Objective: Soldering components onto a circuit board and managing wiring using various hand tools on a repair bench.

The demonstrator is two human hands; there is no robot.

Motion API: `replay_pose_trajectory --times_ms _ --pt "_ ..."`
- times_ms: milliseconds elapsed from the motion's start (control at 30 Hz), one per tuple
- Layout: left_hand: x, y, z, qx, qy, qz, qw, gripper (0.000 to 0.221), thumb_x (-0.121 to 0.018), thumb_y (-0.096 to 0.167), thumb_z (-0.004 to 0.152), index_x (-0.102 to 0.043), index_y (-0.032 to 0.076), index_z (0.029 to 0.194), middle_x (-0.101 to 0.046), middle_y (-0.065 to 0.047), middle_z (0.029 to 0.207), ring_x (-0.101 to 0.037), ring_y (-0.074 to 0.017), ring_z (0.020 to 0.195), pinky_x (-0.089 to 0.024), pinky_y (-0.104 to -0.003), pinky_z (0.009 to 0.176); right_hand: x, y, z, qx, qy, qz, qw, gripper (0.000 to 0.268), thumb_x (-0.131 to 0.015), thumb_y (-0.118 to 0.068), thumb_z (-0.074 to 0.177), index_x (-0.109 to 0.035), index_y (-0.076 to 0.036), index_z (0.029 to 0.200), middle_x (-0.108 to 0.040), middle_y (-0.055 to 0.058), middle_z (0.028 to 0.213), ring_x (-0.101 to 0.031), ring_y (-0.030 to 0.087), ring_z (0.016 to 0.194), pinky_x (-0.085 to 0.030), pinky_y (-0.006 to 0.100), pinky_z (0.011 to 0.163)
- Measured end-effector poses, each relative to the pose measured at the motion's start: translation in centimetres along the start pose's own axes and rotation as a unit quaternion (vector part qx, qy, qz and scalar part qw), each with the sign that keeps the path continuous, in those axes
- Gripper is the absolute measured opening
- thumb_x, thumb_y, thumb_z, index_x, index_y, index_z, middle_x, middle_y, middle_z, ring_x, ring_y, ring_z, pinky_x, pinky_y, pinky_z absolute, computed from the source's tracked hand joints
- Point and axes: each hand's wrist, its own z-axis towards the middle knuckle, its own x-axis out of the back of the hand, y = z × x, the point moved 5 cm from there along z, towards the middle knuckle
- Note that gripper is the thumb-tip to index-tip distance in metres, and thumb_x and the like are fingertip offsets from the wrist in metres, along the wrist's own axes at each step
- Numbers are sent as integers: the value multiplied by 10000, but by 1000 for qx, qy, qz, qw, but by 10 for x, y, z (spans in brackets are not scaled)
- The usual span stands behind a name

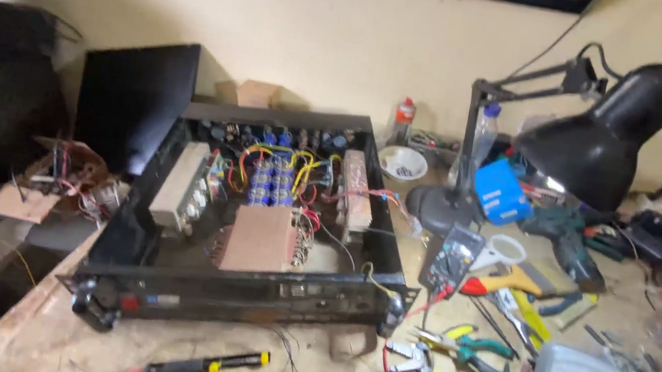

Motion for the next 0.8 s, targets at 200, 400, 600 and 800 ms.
replay_pose_trajectory --times_ms 200,400,600,800 --pt "-50 -47 4 -215 32 -187 958 441 -845 185 821 -654 185 1218 -823 -12 1066 -789 -98 984 -628 -223 836 -48 -190 -34 -85 -8 -187 979 456 -755 -47 835 -698 -61 1286 -760 69 1253 -731 163 1110 -579 264 979" --pt "-40 -33 -6 -277 66 -73 956 476 -831 389 806 -706 191 1220 -787 25 1221 -724 -132 1158 -535 -265 919 -67 -217 -39 -13 -75 -201 977 442 -661 -5 908 -580 8 1342 -631 149 1422 -648 209 1273 -555 291 1042" --pt "-39 -35 -8 -242 58 -182 951 494 -901 159 740 -728 137 1203 -811 -131 1014 -786 -284 952 -644 -369 827 -69 -209 -45 32 -75 -217 973 429 -718 61 904 -575 64 1309 -549 272 1465 -549 413 1339 -526 456 1042" --pt "-37 -36 -6 -293 48 -226 928 416 -865 76 804 -713 123 1189 -799 -104 991 -762 -210 923 -643 -322 807 -69 -206 -44 7 -85 -211 974 449 -699 42 942 -519 37 1354 -489 232 1523 -490 364 1427 -450 438 1154"
